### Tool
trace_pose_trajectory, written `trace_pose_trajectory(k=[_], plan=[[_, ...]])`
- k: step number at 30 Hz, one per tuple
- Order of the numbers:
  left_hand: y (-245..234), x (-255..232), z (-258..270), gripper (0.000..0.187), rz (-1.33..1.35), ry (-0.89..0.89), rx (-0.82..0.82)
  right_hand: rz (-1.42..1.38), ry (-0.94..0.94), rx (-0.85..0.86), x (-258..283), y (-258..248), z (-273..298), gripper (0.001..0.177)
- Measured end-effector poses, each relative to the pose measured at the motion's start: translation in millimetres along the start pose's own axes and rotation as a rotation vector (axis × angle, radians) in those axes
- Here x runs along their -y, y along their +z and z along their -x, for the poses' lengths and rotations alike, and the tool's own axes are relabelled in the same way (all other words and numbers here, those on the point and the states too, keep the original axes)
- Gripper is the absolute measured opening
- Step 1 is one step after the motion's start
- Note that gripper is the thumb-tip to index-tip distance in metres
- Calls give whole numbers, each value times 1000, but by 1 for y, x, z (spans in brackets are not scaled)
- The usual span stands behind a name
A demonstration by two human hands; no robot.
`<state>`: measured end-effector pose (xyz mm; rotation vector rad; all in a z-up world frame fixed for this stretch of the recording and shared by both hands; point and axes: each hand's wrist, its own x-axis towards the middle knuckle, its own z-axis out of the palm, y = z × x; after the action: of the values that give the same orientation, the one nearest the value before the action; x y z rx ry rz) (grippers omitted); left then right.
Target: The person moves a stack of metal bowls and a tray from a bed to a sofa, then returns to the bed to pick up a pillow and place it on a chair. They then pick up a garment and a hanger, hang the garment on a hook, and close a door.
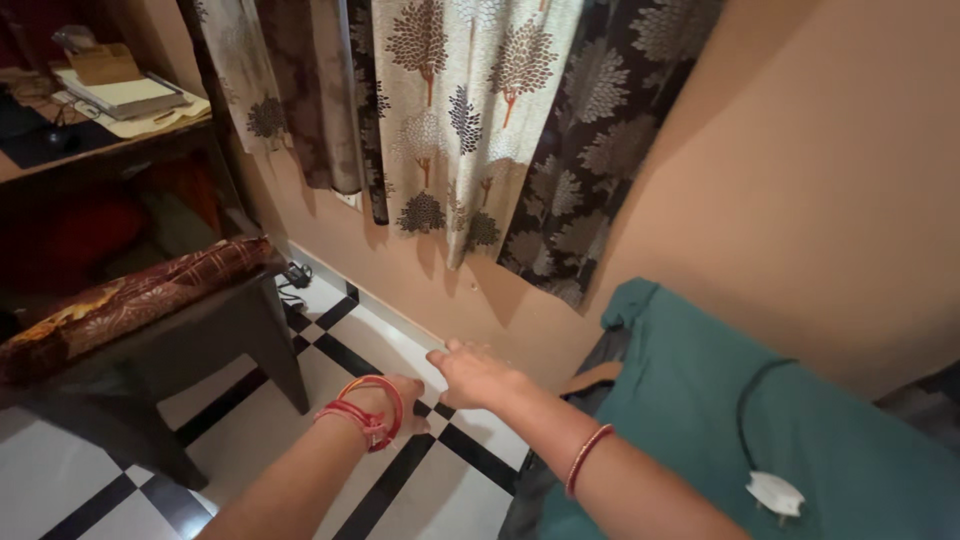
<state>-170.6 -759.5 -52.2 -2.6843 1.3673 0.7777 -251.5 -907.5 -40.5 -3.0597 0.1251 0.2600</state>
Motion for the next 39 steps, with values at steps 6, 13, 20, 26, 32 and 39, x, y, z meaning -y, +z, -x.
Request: trace_pose_trajectory(k=[6, 13, 20, 26, 32, 39], plan=[[29, -41, 19, 63, 68, 22, -18, -14, 57, -28, -11, 5, 71, 64], [73, -112, 45, 61, 109, 97, -19, 50, 213, -53, -50, 6, 180, 67], [95, -198, 38, 67, 192, -33, 0, 87, 383, -259, -103, 3, 273, 69], [124, -232, 21, 86, 575, -286, 88, 116, 589, -297, -178, 3, 311, 72], [151, -263, -8, 109, 922, -622, 185, 173, 618, -301, -257, 16, 314, 77], [219, -271, -87, 127, 1143, -722, 74, 242, 608, -331, -335, 35, 308, 74]])
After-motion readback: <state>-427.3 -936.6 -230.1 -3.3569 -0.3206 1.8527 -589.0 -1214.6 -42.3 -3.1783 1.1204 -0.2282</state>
